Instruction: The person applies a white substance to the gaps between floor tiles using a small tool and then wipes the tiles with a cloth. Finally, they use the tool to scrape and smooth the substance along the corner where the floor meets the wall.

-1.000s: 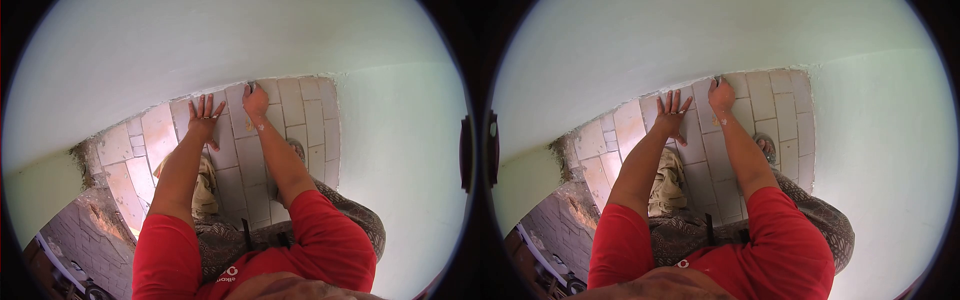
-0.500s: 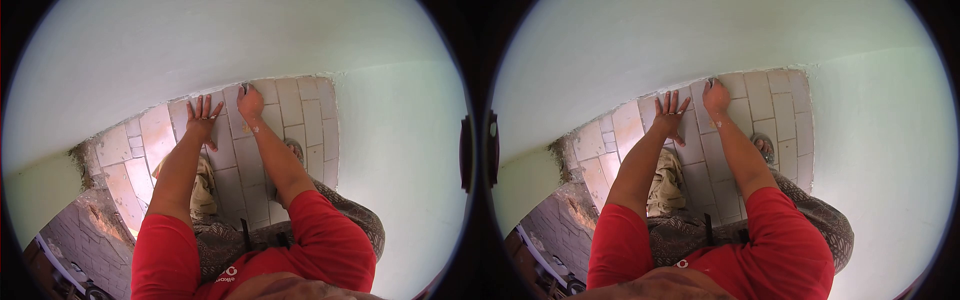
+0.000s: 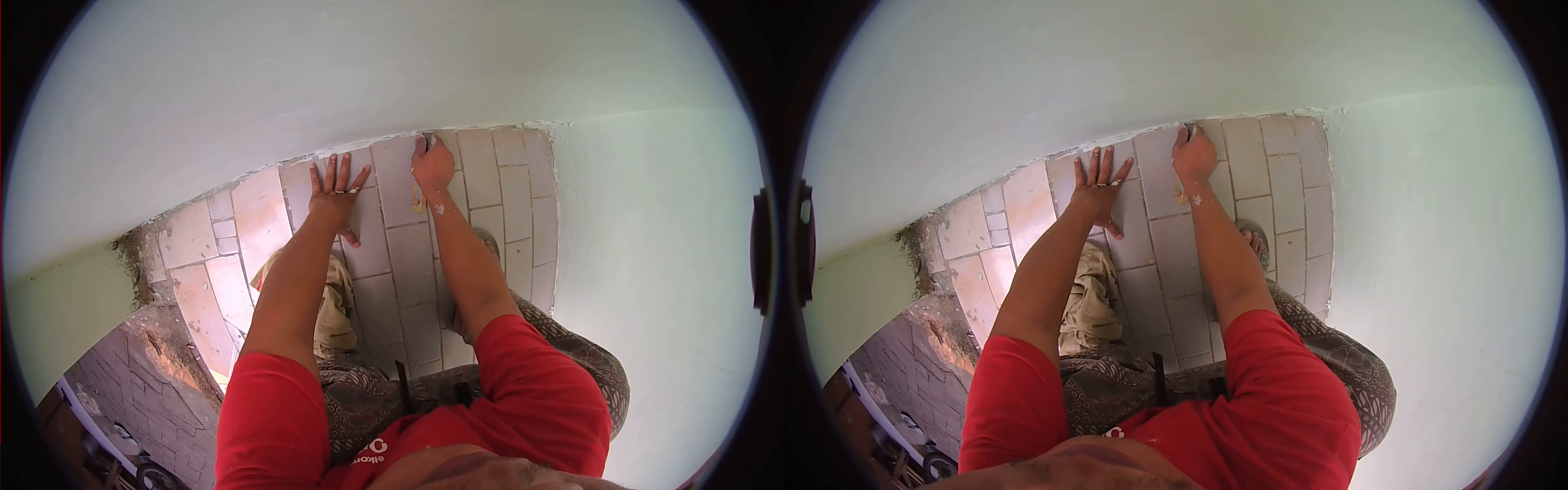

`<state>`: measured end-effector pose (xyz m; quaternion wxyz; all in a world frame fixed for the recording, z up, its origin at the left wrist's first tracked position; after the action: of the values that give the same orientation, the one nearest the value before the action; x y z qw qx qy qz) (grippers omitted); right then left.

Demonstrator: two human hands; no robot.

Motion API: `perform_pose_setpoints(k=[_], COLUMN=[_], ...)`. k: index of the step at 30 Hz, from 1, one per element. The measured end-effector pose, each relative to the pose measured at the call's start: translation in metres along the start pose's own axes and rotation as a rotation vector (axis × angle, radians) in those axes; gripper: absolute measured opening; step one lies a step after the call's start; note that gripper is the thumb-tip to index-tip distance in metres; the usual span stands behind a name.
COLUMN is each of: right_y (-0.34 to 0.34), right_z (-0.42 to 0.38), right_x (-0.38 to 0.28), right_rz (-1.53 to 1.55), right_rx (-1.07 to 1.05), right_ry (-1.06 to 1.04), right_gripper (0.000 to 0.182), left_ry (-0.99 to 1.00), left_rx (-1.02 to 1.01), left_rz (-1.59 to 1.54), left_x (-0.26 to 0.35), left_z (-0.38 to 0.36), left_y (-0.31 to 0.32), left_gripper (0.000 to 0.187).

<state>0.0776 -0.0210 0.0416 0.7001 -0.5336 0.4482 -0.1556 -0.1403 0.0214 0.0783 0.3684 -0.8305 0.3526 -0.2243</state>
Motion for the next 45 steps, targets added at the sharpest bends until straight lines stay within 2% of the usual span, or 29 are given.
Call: perform_pose_setpoints(k=[9,11,21,24,26,30,33,36,38,41,45], right_y=[0.000,-0.002,-0.001,0.000,0.003,0.003,0.004,0.008,0.004,0.007,0.001], right_z=[0.004,0.009,-0.004,-0.004,-0.002,-0.008,-0.005,-0.008,-0.012,0.000,-0.013], right_x=[-0.005,-0.001,-0.015,-0.021,-0.016,-0.020,-0.021,-0.016,-0.028,-0.010,-0.018], right_rz=[-0.121,-0.105,-0.180,-0.198,-0.138,-0.176,-0.195,-0.117,-0.195,-0.145,-0.133], right_rx=[0.017,-0.057,-0.032,-0.092,-0.016,-0.037,-0.044,-0.040,-0.084,-0.022,-0.048], right_ry=[0.005,-0.029,-0.028,-0.088,0.011,0.006,-0.110,0.033,-0.062,-0.049,-0.014], right_gripper=[0.040,0.041,0.041,0.039,0.037,0.036,0.035,0.035,0.034,0.041,0.041], left_ry=[0.009,0.006,0.006,0.004,0.003,0.011,0.001,-0.001,0.015,0.000,0.016], left_rx=[0.011,0.010,0.003,0.007,0.002,0.016,-0.002,-0.002,0.036,-0.006,0.006], left_rz=[-0.008,-0.008,-0.009,-0.010,-0.010,-0.017,-0.017,-0.019,-0.013,-0.015,-0.014], left_x=[-0.002,-0.001,-0.001,-0.002,-0.002,-0.001,0.000,-0.005,-0.002,-0.003,-0.001], left_z=[0.000,0.001,0.000,0.001,0.001,-0.001,-0.001,0.001,0.000,0.000,-0.003], left_y=[-0.002,-0.002,-0.003,-0.003,-0.001,-0.001,-0.008,-0.002,-0.003,-0.005,0.003], left_gripper=[0.167,0.167,0.167,0.167,0.167,0.167,0.167,0.167,0.167,0.167,0.167])
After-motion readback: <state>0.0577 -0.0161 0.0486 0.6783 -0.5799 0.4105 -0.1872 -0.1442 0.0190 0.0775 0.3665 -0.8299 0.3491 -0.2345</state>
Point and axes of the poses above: each hand's wrist, its own z-axis towards the middle knuckle, its own y-axis out of the palm, x = y × z, the point moved 2 cm from there along z, towards the middle knuckle, and after that the axes turned 4 degrees about x, right-handed, at the moved point
